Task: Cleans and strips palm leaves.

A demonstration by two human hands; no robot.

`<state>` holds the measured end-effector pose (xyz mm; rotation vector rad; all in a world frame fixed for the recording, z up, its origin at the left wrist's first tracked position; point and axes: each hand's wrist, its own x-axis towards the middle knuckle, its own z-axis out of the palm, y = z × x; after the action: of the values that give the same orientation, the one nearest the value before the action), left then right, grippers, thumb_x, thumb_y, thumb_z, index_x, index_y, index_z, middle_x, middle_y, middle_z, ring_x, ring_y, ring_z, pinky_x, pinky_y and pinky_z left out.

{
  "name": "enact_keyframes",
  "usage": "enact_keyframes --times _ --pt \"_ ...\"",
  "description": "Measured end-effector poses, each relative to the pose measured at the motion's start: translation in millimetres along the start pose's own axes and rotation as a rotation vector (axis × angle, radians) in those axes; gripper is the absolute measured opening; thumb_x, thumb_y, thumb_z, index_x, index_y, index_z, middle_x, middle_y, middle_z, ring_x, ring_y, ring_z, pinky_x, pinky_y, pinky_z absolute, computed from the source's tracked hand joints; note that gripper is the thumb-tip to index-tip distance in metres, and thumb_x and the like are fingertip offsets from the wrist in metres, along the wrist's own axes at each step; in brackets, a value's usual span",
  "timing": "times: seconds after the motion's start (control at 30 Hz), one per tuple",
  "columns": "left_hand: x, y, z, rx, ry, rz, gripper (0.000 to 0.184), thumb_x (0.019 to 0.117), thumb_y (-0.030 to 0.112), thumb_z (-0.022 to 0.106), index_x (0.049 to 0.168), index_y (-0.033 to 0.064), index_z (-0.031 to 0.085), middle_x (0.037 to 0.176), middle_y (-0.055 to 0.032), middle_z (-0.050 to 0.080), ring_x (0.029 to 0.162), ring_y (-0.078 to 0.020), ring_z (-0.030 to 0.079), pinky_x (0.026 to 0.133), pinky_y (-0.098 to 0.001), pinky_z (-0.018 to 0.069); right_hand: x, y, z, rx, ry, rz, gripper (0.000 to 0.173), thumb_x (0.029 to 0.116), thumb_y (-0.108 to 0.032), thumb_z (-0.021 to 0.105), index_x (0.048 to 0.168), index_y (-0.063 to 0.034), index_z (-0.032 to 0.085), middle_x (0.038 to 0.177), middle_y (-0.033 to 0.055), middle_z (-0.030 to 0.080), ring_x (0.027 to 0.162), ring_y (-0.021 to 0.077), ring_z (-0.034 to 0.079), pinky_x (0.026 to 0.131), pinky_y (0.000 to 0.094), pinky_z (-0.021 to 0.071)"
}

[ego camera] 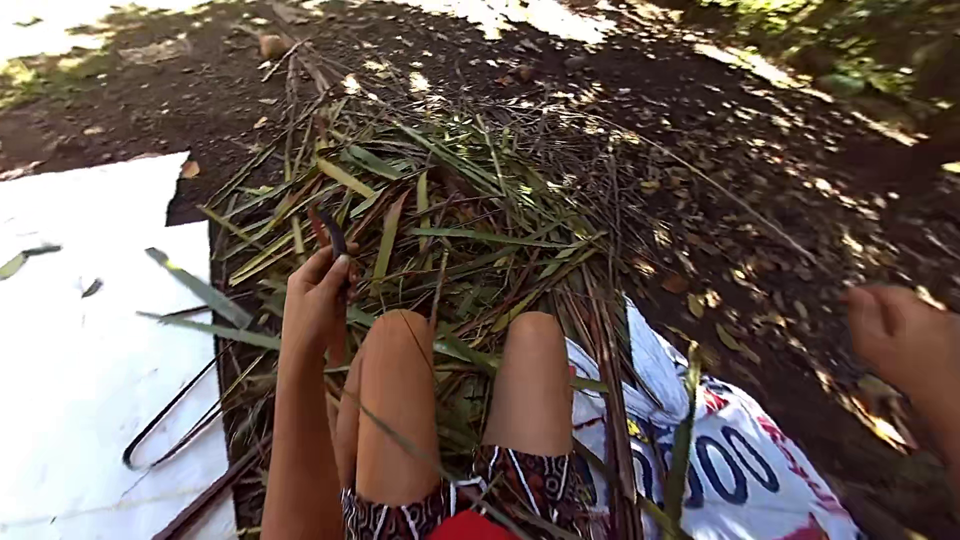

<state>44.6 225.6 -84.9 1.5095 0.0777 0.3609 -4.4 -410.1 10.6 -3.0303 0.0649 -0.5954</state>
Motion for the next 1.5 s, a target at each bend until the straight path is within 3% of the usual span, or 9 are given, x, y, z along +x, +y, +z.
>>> enact_keyframes --times 0.1,0.17,0.3,0.47,0.6,0.87,1.13,1.27,1.5 --pt "25 7 63 0.711 -0.255 -0.057 0.039 0.1090 0.015 0.046 0.145 0.0029 0.055 0.123 -0.0261 0.064 0.106 -0.0412 0.066 0.093 -0.0600 0.0507 65 -127 -13 0.301 -0.194 0.154 0.040 0.1122 -0.018 0.036 0.122 0.0126 0.060 0.098 0.0334 0.063 0.087 0.0478 0.063 0.082 0.0667 0.0487" --pt "25 16 95 0.697 -0.376 -0.011 0.044 0.1124 0.022 0.036 0.150 0.0010 0.047 0.130 -0.0302 0.059 0.115 -0.0447 0.061 0.099 -0.0630 0.0458 88 -168 -10 0.543 -0.261 0.129 0.038 0.1126 -0.017 0.033 0.116 0.0097 0.060 0.082 0.0125 0.055 0.068 0.0183 0.052 0.068 0.0390 0.0482" --pt "12 35 145 0.193 -0.498 0.106 0.049 0.1122 0.031 0.026 0.134 0.0033 0.059 0.068 0.0023 0.050 0.055 -0.0063 0.049 0.054 -0.0242 0.0461 109 -237 -3 1.123 -0.408 0.141 0.030 0.1123 -0.018 0.033 0.101 -0.0034 0.056 0.063 -0.0110 0.041 0.049 -0.0026 0.036 0.049 0.0154 0.0352" --pt "4 79 182 -0.173 -0.484 0.071 0.033 0.1017 0.025 0.060 0.131 0.0093 0.062 0.064 0.0069 0.050 0.043 0.0001 0.038 0.040 -0.0157 0.0364 95 -290 4 1.410 -0.725 -0.040 0.032 0.1118 -0.015 0.033 0.092 -0.0060 0.057 0.058 -0.0106 0.042 0.045 -0.0036 0.036 0.045 0.0121 0.0324" --pt "12 91 185 -0.307 -0.421 -0.031 0.015 0.1009 0.006 0.057 0.090 0.0075 0.066 0.059 0.0077 0.051 0.045 0.0010 0.042 0.044 -0.0145 0.0390 72 -294 4 1.410 -0.739 -0.116 0.030 0.1111 -0.012 0.034 0.096 -0.0038 0.059 0.061 -0.0098 0.049 0.047 -0.0048 0.041 0.046 0.0110 0.0359" --pt "36 86 143 -0.320 -0.285 0.069 0.024 0.1047 0.007 0.050 0.088 0.0134 0.066 0.057 0.0111 0.054 0.042 0.0034 0.042 0.041 -0.0120 0.0384 0 -249 42 1.423 -0.687 -0.235 0.028 0.1086 -0.013 0.037 0.101 -0.0043 0.063 0.061 -0.0121 0.052 0.049 -0.0076 0.046 0.047 0.0086 0.0392" --pt "-21 50 155 0.033 -0.860 0.167 0.084 0.0976 0.077 0.024 0.159 0.0192 0.028 0.078 0.0106 0.053 0.065 0.0019 0.051 0.061 -0.0161 0.0464 -39 -258 42 1.392 -0.434 -0.049 0.022 0.1046 -0.013 0.048 0.102 -0.0038 0.067 0.068 -0.0140 0.049 0.057 -0.0111 0.043 0.053 0.0060 0.0353" --pt "-48 35 161 0.092 -0.782 0.282 0.035 0.1121 0.029 0.033 0.112 0.0094 0.062 0.080 0.0111 0.055 0.070 0.0056 0.052 0.067 -0.0124 0.0457 -42 -264 44 1.404 -0.404 -0.072 0.023 0.1037 -0.011 0.047 0.097 -0.0017 0.067 0.067 -0.0130 0.049 0.057 -0.0117 0.043 0.053 0.0057 0.0356" --pt "-54 26 160 0.205 -0.616 0.343 0.031 0.1127 0.028 0.035 0.103 0.0073 0.056 0.067 0.0102 0.053 0.054 0.0045 0.053 0.054 -0.0134 0.0500 -45 -266 44 1.624 -0.531 -0.031 0.025 0.1037 -0.006 0.042 0.105 -0.0032 0.066 0.064 -0.0161 0.052 0.054 -0.0112 0.044 0.050 0.0061 0.0355"
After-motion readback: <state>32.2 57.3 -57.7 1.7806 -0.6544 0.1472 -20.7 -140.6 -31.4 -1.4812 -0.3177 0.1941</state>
